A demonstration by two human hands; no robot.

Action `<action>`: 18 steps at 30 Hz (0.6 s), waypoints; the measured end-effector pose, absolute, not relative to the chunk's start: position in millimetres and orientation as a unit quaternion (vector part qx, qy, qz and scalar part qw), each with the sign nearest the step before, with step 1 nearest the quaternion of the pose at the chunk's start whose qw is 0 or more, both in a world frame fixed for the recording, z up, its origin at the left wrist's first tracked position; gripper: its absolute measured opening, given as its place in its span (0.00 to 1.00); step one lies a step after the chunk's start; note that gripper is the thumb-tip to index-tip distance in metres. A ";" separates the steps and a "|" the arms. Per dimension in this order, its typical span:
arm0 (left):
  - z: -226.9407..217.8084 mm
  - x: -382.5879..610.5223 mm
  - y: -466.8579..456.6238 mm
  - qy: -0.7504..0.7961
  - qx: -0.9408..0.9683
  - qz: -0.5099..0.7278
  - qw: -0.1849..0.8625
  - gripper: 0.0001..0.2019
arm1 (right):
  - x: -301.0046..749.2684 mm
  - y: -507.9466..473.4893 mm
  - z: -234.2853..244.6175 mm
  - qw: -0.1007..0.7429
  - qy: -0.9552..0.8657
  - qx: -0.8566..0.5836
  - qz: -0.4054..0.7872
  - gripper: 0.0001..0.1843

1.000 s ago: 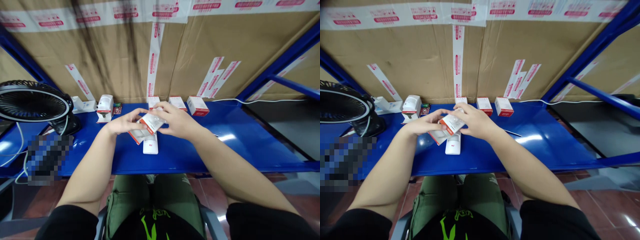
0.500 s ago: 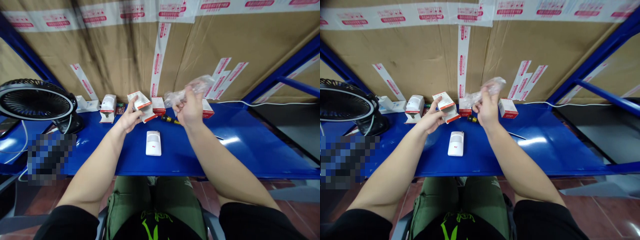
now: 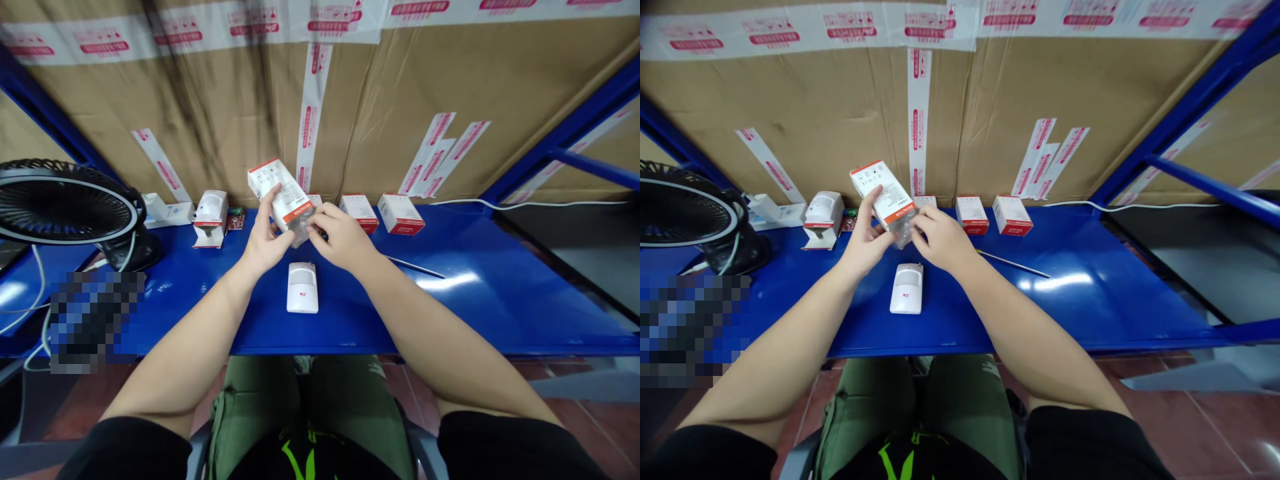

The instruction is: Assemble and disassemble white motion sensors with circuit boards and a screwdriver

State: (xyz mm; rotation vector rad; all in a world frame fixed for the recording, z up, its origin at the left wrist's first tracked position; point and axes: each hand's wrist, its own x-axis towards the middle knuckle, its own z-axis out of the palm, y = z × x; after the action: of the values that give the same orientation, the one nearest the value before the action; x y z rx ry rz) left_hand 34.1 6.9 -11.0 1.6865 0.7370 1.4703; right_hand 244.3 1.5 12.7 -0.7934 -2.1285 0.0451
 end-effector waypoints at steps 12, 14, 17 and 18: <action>-21.5 59.0 -9.1 0.326 0.601 0.590 0.430 0.48 | 230.7 -4.7 4.5 0.409 -0.871 -0.270 0.034 0.16; -17.9 60.1 -11.1 0.347 0.577 0.598 0.435 0.47 | 229.9 -7.0 6.2 0.372 -0.890 -0.264 0.029 0.21; -11.2 62.3 -18.3 0.371 0.556 0.596 0.444 0.46 | 226.8 -9.6 7.6 0.319 -0.893 -0.317 0.001 0.23; -9.4 62.8 -20.7 0.375 0.554 0.592 0.449 0.46 | 225.8 -9.9 7.4 0.306 -0.891 -0.335 -0.004 0.24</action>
State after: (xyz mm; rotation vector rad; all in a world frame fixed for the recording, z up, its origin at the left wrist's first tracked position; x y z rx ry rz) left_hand 62.8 -20.7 -9.4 1.3707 0.9270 1.4643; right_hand 225.8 -9.9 7.4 -0.8868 -2.3583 -0.0109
